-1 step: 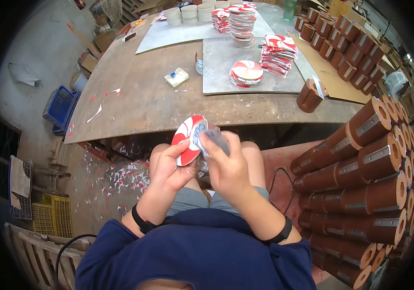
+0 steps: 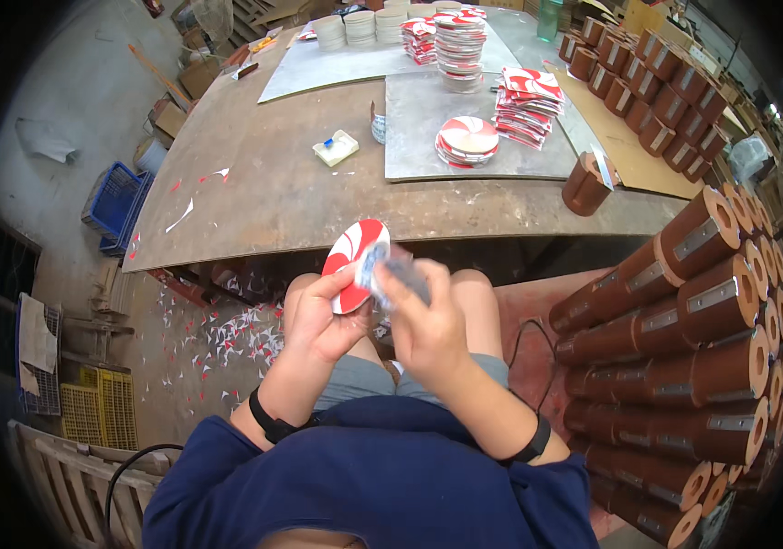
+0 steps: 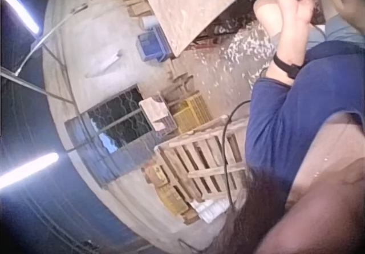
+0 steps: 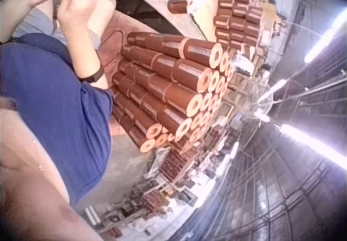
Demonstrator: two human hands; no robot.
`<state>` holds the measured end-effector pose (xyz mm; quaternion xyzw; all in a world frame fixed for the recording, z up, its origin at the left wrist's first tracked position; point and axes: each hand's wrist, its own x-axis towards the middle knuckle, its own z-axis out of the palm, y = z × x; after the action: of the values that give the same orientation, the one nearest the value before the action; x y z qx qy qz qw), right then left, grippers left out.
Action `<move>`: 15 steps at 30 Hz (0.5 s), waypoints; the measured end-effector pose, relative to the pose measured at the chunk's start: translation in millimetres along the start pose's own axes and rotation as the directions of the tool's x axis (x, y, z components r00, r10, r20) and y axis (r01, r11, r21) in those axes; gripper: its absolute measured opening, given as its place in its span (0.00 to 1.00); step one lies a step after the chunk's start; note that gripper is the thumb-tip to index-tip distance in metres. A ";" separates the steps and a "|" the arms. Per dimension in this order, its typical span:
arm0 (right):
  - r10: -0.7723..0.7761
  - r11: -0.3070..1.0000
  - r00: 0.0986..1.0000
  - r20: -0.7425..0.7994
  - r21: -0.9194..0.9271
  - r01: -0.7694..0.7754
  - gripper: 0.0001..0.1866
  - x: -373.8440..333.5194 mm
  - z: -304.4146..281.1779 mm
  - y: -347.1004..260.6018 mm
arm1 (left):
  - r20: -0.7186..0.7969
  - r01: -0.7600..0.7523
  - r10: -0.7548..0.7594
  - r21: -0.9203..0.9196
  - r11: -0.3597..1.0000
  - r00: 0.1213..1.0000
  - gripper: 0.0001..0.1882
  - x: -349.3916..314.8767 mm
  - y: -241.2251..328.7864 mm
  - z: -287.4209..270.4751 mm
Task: The recorder uses sandpaper to finish the edges of red and white circular decorative components in a workshop setting.
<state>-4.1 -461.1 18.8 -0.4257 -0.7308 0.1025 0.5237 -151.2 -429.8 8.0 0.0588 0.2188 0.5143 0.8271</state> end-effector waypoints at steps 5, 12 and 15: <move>-0.181 0.982 0.978 0.099 0.066 0.175 0.22 -18.5 4.7 -1.2 | 0.019 -0.012 0.010 0.082 0.997 1.000 0.19 -1.5 4.0 -0.5; -0.090 0.989 0.994 -0.062 -0.125 0.081 0.25 -1.7 6.8 -3.6 | 0.061 -0.019 0.028 -0.139 0.990 0.998 0.19 1.4 -2.5 0.2; -0.163 0.981 0.985 0.049 -0.100 0.167 0.24 -16.9 7.4 -3.1 | 0.096 0.008 -0.011 0.027 1.000 0.995 0.19 1.6 5.3 -4.5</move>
<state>-10.5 -473.1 6.0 -0.3883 -0.7784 0.0292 0.4925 -156.8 -426.5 5.2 0.0933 0.1860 0.5039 0.8383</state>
